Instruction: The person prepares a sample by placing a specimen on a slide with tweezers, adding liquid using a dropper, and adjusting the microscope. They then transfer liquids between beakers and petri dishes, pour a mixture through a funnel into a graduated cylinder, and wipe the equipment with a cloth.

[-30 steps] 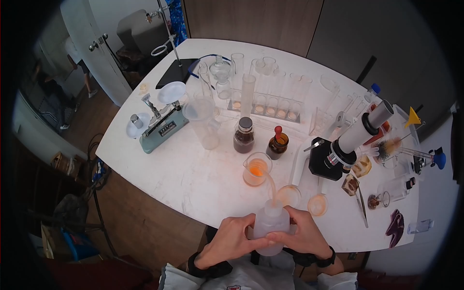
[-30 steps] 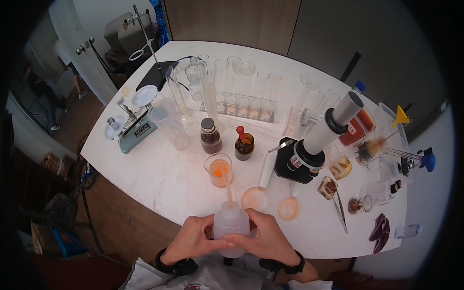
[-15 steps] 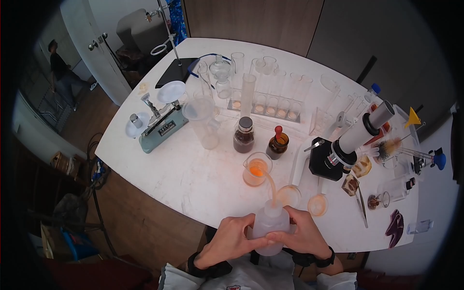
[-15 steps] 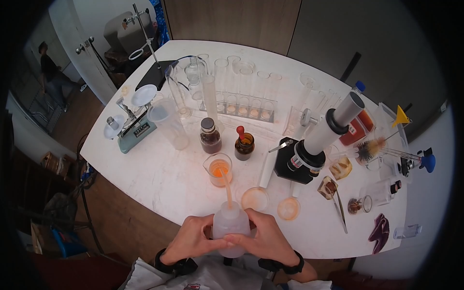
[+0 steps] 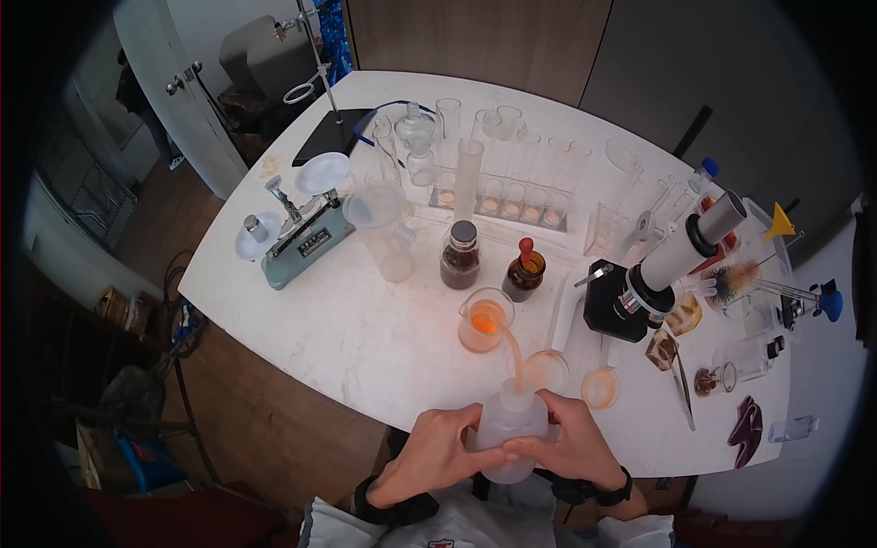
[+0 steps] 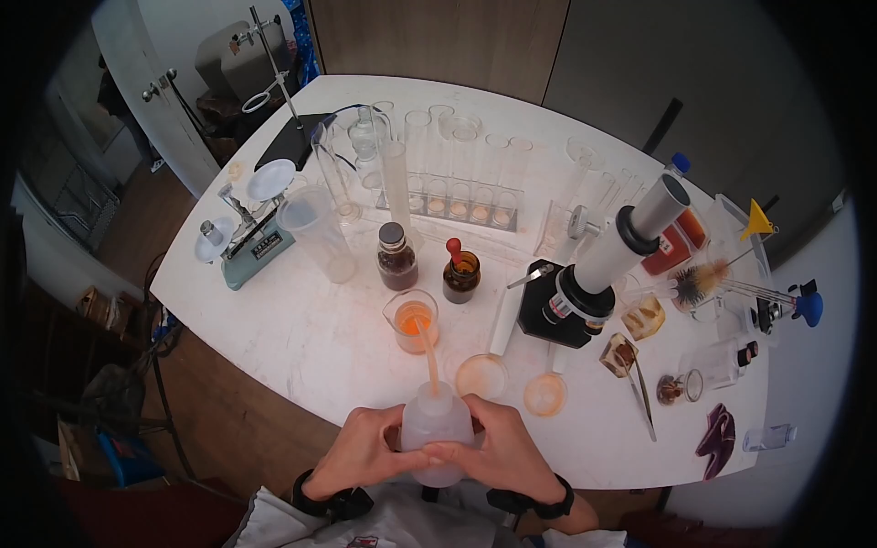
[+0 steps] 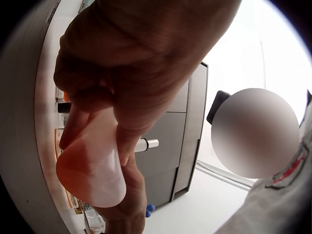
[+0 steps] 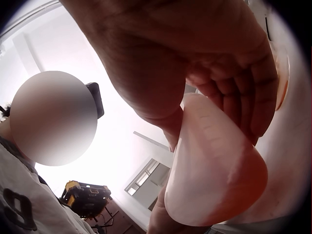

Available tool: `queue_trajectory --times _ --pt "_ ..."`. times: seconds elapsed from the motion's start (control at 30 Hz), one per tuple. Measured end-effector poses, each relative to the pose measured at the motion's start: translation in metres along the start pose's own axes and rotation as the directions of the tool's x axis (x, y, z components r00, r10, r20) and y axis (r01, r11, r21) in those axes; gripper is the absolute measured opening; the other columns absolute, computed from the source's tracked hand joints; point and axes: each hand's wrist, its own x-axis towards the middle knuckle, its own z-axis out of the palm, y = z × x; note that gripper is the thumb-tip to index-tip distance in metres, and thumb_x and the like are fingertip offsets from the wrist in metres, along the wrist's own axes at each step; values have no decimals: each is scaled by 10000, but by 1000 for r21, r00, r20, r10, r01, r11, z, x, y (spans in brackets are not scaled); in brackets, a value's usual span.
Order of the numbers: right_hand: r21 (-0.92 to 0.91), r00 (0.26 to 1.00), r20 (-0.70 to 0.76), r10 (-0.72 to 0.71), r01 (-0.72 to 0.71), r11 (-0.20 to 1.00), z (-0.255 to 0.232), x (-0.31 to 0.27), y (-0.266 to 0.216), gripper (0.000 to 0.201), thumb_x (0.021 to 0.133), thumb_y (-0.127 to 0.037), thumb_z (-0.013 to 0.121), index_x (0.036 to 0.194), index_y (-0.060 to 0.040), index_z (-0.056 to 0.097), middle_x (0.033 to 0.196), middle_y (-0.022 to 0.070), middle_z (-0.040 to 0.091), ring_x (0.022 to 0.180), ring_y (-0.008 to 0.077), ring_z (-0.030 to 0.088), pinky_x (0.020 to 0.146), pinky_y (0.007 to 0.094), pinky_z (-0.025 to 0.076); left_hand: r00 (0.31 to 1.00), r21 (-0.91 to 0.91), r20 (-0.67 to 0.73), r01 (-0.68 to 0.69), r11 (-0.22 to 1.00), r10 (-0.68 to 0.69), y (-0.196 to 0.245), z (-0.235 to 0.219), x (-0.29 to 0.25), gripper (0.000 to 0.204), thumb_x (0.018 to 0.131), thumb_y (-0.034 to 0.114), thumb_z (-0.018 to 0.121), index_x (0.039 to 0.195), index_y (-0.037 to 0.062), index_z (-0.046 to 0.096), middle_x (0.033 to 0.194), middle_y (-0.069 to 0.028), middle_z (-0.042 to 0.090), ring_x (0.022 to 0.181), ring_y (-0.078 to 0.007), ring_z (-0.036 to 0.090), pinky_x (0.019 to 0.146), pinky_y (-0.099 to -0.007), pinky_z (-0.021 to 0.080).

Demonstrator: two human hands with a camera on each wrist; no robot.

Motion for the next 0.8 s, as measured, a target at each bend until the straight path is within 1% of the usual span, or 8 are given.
queue_trajectory --times 0.27,0.47,0.57,0.67,0.77,0.8 --pt "12 1000 1 -4 4 1000 0 0 1 506 824 -277 878 1134 55 655 973 157 736 894 176 703 806 342 570 1000 -17 -9 -8 1000 8 -1 1 1 507 803 400 868 873 -61 669 690 -198 664 629 -310 696 611 -377 537" --pt "55 999 17 45 -46 997 -2 0 3 534 819 -291 886 1151 53 649 1003 150 736 915 178 708 818 339 573 1000 -11 5 -14 1000 14 0 0 2 547 781 436 873 872 -63 667 689 -201 662 633 -318 696 618 -379 540" --pt "85 999 19 44 -45 995 -2 0 2 558 811 -300 893 1165 54 645 1027 149 734 930 183 713 827 342 576 1000 -18 1 -14 1000 14 -1 1 1 561 779 452 868 889 -59 666 705 -205 670 644 -321 701 617 -380 540" --pt "80 1000 18 11 -13 997 -2 1 2 578 805 -303 899 1178 56 641 1038 151 732 937 189 716 833 344 577 1000 -43 6 -13 999 14 0 -1 2 566 787 448 862 932 -61 659 730 -207 677 647 -326 701 616 -382 540" --pt "39 1000 22 -11 10 999 -2 4 5 598 806 -327 896 1189 54 640 1037 147 732 927 199 720 831 344 578 1000 -24 7 -11 1000 11 -3 -1 1 568 801 433 856 986 -63 651 744 -190 679 646 -306 702 615 -379 540" --pt "44 1000 14 -1 0 999 -2 4 4 602 808 -338 893 1188 53 641 1037 149 731 929 200 719 833 344 577 1000 -39 10 6 999 -6 -1 -2 1 553 805 414 857 994 -62 650 745 -180 680 642 -286 701 613 -368 539"
